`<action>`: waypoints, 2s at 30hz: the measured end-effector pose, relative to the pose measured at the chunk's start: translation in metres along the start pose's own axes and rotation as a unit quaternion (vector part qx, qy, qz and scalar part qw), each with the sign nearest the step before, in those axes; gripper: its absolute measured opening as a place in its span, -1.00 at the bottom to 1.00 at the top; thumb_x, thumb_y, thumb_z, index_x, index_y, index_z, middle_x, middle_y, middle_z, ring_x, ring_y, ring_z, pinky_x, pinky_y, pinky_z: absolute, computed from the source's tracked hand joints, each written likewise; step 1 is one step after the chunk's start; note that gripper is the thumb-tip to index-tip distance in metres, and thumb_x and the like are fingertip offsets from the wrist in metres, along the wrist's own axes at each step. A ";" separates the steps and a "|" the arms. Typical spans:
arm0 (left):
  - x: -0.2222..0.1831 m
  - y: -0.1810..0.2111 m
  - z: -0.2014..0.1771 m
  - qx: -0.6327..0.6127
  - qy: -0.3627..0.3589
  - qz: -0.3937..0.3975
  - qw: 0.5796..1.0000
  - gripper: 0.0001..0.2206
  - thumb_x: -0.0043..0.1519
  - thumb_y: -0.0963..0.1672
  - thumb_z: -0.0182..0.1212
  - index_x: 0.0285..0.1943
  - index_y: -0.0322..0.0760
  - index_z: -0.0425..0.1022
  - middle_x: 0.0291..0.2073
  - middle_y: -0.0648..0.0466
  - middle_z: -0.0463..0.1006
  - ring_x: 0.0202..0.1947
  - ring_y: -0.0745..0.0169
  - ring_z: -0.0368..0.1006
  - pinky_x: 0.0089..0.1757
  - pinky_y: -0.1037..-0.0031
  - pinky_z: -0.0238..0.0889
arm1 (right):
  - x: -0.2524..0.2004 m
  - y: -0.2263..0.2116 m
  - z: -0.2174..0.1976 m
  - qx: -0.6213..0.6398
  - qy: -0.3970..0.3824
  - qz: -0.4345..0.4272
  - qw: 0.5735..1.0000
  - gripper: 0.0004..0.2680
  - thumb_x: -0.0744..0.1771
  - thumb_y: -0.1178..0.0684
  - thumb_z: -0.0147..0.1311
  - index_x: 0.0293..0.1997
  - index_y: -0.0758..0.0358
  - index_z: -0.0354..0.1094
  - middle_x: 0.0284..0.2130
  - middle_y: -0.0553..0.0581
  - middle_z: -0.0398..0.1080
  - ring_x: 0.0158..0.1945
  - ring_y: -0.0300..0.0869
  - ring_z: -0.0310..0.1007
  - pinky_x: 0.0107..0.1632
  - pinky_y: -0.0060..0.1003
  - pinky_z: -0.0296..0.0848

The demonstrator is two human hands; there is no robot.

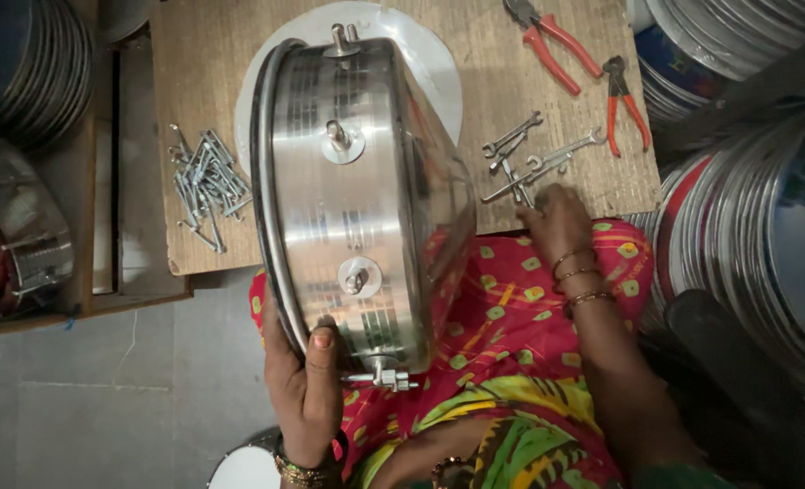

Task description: The person assembles a drum by placing a head on the shell and then inserting and tightening several tension rods around the rim using their hands and a small wrench.

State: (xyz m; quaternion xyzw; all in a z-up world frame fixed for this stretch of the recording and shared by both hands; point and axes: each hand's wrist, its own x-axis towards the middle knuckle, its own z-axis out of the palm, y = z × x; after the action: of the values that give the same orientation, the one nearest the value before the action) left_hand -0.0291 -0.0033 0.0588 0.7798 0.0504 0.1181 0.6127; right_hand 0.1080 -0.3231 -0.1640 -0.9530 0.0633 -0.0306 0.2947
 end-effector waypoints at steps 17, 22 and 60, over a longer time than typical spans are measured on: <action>0.005 0.011 0.007 -0.040 -0.069 -0.010 0.997 -0.39 0.34 -0.19 -0.02 0.61 -0.46 -0.05 0.41 -0.22 0.32 0.28 0.03 0.39 0.24 0.29 0.24 | 0.016 0.001 -0.033 0.050 0.180 -0.110 0.976 -0.87 0.34 0.16 0.27 -0.11 0.36 0.43 -0.20 0.29 0.48 -0.17 0.13 0.51 -0.13 -0.05 0.48; 0.007 0.013 0.007 0.011 -0.075 0.114 0.991 -0.41 0.40 -0.19 -0.02 0.62 -0.47 -0.08 0.56 -0.30 0.10 0.56 -0.16 0.09 0.43 0.18 -0.02 | 0.014 -0.008 -0.049 0.025 0.190 -0.139 0.972 -0.87 0.36 0.19 0.28 -0.08 0.36 0.43 -0.17 0.30 0.45 -0.17 0.08 0.51 -0.12 -0.11 0.48; 0.004 -0.001 0.008 0.002 -0.096 0.164 0.982 -0.42 0.46 -0.08 -0.03 0.63 -0.39 -0.09 0.59 -0.28 -0.01 0.61 -0.22 -0.08 0.44 0.14 -0.14 | -0.106 -0.284 -0.230 0.093 0.052 -0.400 0.911 -0.87 0.32 0.23 0.25 -0.07 0.31 0.47 -0.24 0.18 0.53 -0.21 -0.20 0.56 -0.21 -0.41 0.46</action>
State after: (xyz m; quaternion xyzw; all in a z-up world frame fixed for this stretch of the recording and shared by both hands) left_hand -0.0233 -0.0097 0.0566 0.7865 -0.1369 0.1410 0.5855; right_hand 0.0103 -0.2045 0.1844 -0.8640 -0.3105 -0.2013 0.3414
